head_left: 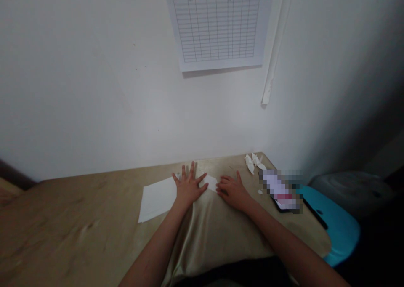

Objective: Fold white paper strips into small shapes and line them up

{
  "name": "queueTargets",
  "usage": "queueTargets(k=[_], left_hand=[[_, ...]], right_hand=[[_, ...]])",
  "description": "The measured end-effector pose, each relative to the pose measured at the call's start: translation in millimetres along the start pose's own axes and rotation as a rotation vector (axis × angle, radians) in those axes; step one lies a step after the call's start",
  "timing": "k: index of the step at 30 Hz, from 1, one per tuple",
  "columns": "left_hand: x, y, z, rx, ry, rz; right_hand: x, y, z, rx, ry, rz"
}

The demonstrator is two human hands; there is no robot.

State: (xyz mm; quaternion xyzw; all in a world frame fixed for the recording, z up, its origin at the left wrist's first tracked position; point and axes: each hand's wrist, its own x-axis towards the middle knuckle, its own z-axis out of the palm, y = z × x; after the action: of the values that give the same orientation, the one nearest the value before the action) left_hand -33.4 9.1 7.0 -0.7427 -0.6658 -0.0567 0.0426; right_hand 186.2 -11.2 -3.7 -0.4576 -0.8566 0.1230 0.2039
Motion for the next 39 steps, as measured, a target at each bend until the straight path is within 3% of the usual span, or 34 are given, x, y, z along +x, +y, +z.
queueTargets(k=[19,27,33,39], left_hand=[[3,-1,19.8,-0.031,0.080,-0.034],[-4,0,17.2,-0.135,0.050,0.172],[2,-2,17.9,-0.134,-0.008,0.055],[11,-4,19.1,-0.087,0.010,-0.031]], right_hand=[[-3,3,3,0.052,0.037,0.002],[-3,4,-1,0.074,0.008,0.024],[-3,3,-2,0.086,0.000,0.019],[-2,2,-4,0.077,-0.009,0.021]])
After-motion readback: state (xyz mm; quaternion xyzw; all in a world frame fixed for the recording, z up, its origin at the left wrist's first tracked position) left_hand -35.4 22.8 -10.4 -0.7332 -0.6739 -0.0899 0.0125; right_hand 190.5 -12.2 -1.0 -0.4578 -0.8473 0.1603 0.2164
